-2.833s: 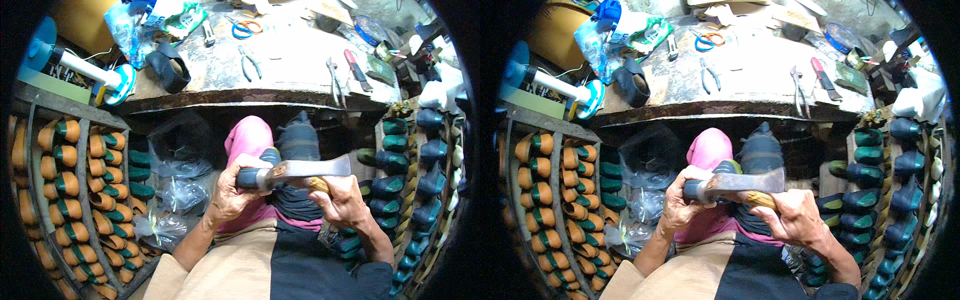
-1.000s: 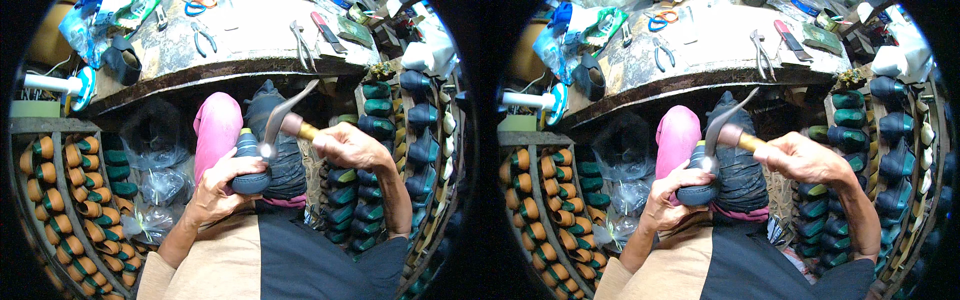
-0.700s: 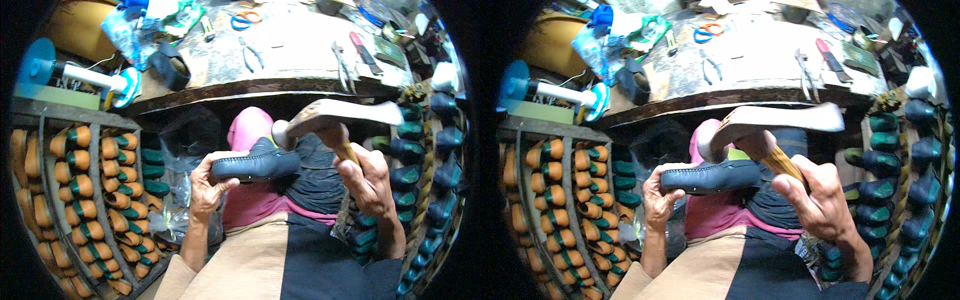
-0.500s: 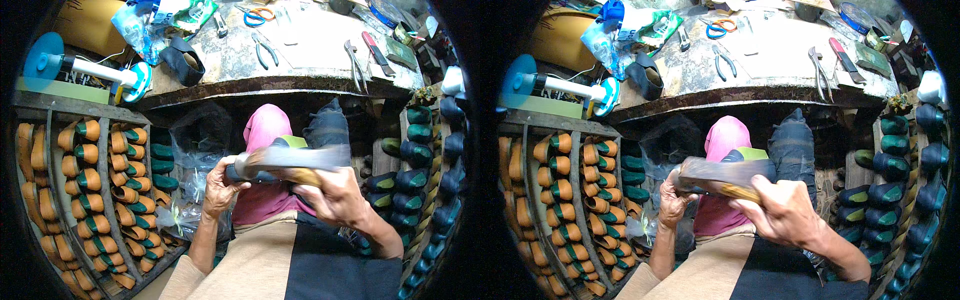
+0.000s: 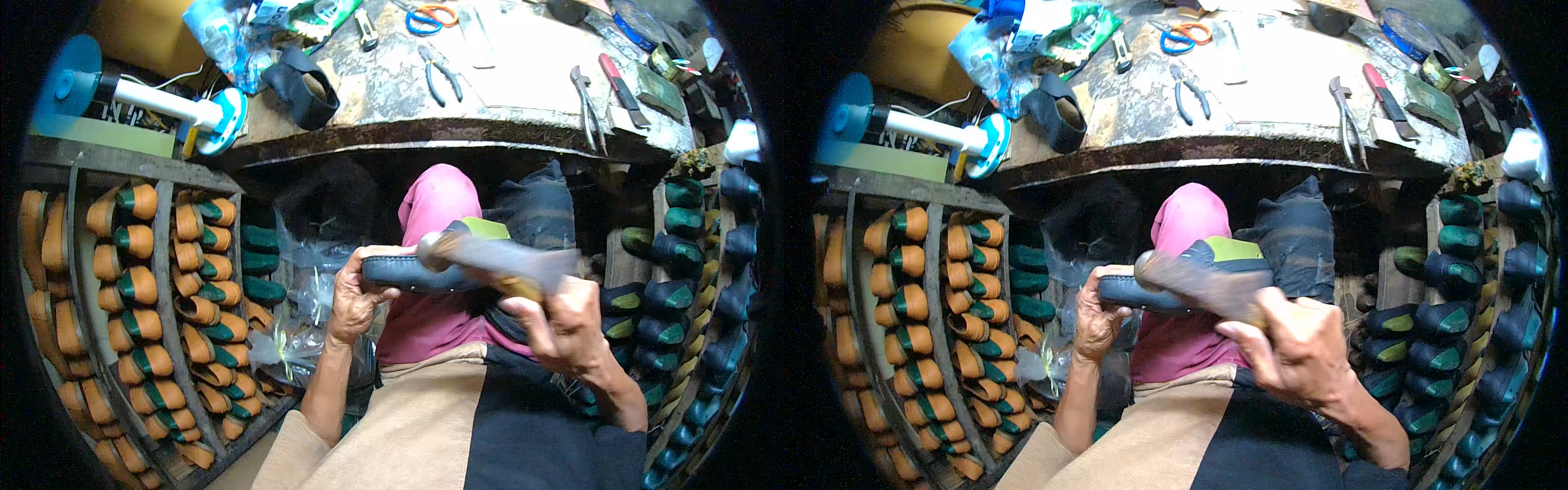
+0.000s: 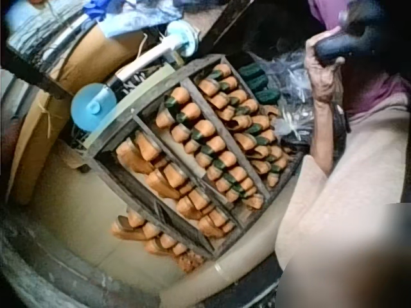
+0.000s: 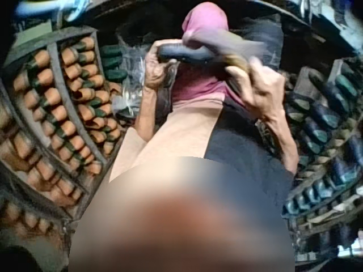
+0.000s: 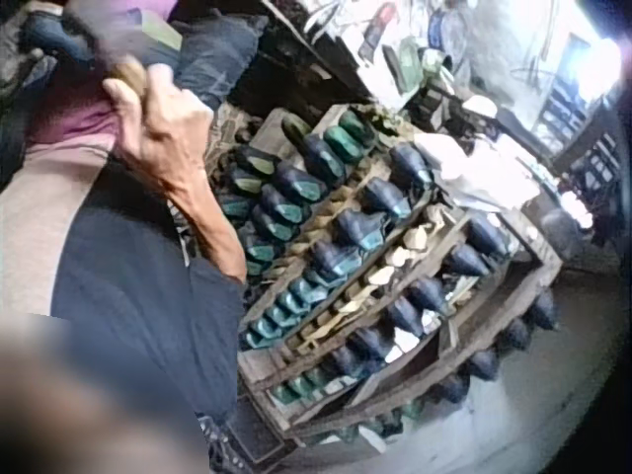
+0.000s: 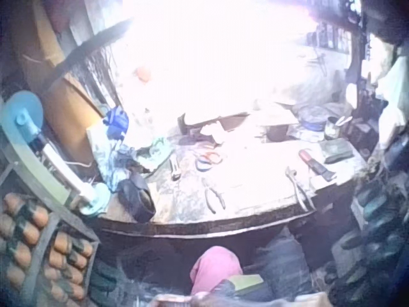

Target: The person secures a black slipper onto a green shoe last and uses a hammer to drive nails along the sole edge. They repeatedly tap the sole and heel area to attach the sole to the upper, then remove the shoe from the last.

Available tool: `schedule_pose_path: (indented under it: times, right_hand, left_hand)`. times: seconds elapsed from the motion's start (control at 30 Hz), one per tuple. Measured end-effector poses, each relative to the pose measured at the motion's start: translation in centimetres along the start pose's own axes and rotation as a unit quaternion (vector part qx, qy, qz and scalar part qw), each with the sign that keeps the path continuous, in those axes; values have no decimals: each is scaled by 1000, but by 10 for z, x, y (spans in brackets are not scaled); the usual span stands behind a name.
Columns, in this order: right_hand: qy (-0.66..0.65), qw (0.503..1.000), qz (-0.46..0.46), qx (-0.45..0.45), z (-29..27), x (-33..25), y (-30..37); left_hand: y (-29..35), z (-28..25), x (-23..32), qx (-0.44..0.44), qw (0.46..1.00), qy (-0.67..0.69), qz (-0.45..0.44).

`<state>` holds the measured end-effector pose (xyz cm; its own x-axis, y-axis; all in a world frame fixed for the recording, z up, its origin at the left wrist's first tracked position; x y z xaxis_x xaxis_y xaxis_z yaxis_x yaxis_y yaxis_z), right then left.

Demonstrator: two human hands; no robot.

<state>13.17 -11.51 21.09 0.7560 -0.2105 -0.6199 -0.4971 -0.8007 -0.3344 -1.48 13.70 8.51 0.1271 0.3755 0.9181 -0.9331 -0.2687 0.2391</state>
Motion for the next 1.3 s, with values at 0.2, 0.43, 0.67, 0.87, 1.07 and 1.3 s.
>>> schedule_pose_path:
  times: [0.2,0.43,0.67,0.87,1.07,1.3]
  right_hand:
    - [-32,997,25,-67,15,-2,2]
    - [-31,996,-31,-73,16,-11,-27]
    - [-124,990,60,-2,0,4,-15]
    - [32,992,67,-99,12,16,30]
    - [-43,997,66,-4,0,15,29]
    - [93,996,-7,-12,-13,6,15]
  left_hand:
    - [-3,-3,-9,-3,1000,5,-4]
    - [7,-18,-24,27,999,15,-11]
    - [1,-12,-9,25,999,-10,31]
    - [-6,1,1,-12,1000,6,27]
    - [-7,1,0,-5,1000,6,24]
    - [-2,0,-2,-7,1000,4,24]
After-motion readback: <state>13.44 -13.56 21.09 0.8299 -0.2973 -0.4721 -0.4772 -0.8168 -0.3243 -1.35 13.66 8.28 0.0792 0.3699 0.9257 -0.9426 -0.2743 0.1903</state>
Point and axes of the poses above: each hand's wrist, its own y-axis away from the middle knuckle, its own z-axis out of the palm, x = y × z, the point moved 5 cm from there along -y, towards the middle knuckle, and after that the axes turned 10 degrees about -z, right-handed, at the moved point
